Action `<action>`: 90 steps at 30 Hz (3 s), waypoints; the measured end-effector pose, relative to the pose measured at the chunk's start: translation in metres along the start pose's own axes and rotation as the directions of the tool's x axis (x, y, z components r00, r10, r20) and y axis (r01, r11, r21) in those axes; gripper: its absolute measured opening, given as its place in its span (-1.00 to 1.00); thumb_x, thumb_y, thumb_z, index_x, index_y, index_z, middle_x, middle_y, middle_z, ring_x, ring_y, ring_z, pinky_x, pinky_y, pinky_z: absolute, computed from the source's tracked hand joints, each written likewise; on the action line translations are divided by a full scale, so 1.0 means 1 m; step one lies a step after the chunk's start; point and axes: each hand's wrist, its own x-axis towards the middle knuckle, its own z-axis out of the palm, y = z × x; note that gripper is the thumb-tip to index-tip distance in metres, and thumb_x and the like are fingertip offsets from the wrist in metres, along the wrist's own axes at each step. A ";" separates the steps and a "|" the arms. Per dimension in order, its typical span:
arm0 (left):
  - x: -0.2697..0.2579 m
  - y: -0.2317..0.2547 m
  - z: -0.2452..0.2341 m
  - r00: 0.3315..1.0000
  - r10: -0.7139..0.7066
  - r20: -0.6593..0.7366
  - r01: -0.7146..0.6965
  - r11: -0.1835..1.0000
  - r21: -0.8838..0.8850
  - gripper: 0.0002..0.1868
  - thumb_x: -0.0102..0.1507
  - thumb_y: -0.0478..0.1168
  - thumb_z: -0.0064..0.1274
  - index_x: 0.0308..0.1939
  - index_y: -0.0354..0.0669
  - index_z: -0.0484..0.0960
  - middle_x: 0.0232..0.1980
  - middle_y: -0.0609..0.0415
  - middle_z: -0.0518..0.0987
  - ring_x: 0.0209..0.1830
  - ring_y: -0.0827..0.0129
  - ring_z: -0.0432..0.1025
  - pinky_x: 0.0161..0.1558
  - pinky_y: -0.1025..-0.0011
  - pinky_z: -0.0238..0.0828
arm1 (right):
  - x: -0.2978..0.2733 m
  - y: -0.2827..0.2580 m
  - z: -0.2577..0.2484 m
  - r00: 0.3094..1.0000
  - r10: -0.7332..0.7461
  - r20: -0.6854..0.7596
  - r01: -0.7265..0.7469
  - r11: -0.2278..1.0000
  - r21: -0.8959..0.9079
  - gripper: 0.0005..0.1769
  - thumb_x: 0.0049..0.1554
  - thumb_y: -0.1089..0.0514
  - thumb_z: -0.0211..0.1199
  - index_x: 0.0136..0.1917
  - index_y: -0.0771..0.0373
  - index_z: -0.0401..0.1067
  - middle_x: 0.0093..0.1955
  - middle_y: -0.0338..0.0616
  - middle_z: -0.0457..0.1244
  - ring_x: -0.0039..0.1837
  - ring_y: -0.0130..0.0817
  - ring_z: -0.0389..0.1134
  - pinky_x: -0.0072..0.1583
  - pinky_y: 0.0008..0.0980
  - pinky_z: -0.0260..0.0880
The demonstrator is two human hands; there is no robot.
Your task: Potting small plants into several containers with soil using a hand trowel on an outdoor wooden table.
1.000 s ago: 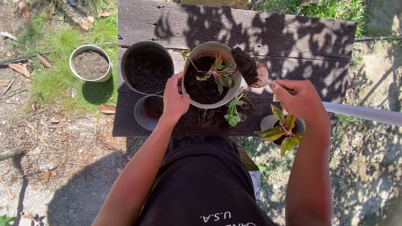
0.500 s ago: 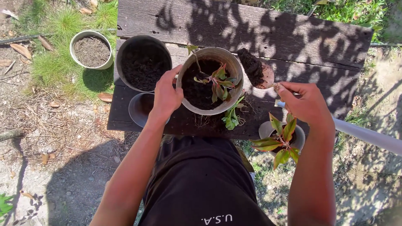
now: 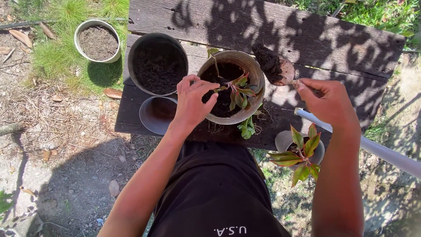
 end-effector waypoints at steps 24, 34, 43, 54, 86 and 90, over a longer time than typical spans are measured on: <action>-0.013 -0.006 -0.005 0.997 -0.004 0.078 0.008 0.999 -0.051 -0.80 0.19 -0.25 0.25 -0.12 0.08 0.80 -0.12 0.27 0.72 0.25 0.27 0.38 0.33 0.17 0.04 | 0.059 -0.058 0.043 0.838 -0.379 0.392 0.534 0.421 -0.733 -0.75 0.24 -0.09 0.31 0.17 -0.18 0.64 -0.08 -0.28 0.34 -0.17 -0.29 0.43 -0.13 -0.14 0.46; -0.006 -0.007 -0.003 0.997 -0.008 0.083 0.014 0.998 -0.063 -0.82 0.18 -0.25 0.26 -0.14 0.08 0.79 -0.12 0.28 0.72 0.24 0.27 0.38 0.32 0.18 0.05 | 0.017 -0.068 0.091 0.939 -0.194 0.284 0.342 0.429 -0.836 -0.67 0.23 0.14 0.22 0.27 0.10 0.51 0.01 0.04 0.24 0.01 -0.01 0.42 -0.08 -0.06 0.46; -0.003 -0.009 -0.004 0.997 0.000 0.075 0.005 0.998 -0.057 -0.81 0.19 -0.27 0.25 -0.13 0.08 0.79 -0.12 0.30 0.72 0.23 0.26 0.39 0.31 0.17 0.05 | 0.010 -0.076 0.094 0.913 -0.209 0.350 0.401 0.294 -0.868 -0.54 0.00 0.28 0.27 0.21 0.24 0.48 0.03 0.01 0.23 0.06 -0.06 0.39 -0.05 -0.14 0.47; 0.000 -0.007 -0.006 0.998 0.002 0.070 0.002 0.998 -0.062 -0.82 0.22 -0.28 0.22 -0.13 0.07 0.78 -0.12 0.30 0.72 0.21 0.27 0.40 0.32 0.19 0.04 | -0.001 -0.096 0.063 0.962 -0.040 0.270 0.237 0.611 -0.755 -0.55 0.18 0.25 0.18 0.34 0.03 0.47 -0.01 0.04 0.23 -0.03 0.01 0.43 -0.03 -0.01 0.46; -0.034 -0.028 -0.010 0.998 0.038 0.044 -0.038 0.999 -0.017 -0.68 0.16 -0.32 0.23 -0.01 -0.05 0.64 0.04 0.16 0.56 0.26 0.16 0.33 0.31 0.14 0.16 | -0.076 -0.099 0.120 0.975 -0.001 0.223 0.212 0.310 -0.927 -0.81 0.15 0.10 0.19 -0.17 0.13 0.61 -0.11 -0.05 0.37 -0.11 -0.04 0.50 -0.08 -0.07 0.48; -0.036 -0.029 -0.008 0.998 0.048 0.028 -0.048 0.999 -0.024 -0.71 0.15 -0.33 0.24 -0.05 -0.05 0.65 0.04 0.18 0.55 0.26 0.17 0.32 0.31 0.14 0.16 | -0.085 -0.122 0.110 0.986 -0.087 0.142 0.165 0.429 -0.888 -0.74 0.20 -0.02 0.20 -0.10 0.15 0.61 -0.10 0.01 0.36 -0.16 0.10 0.47 -0.13 0.01 0.46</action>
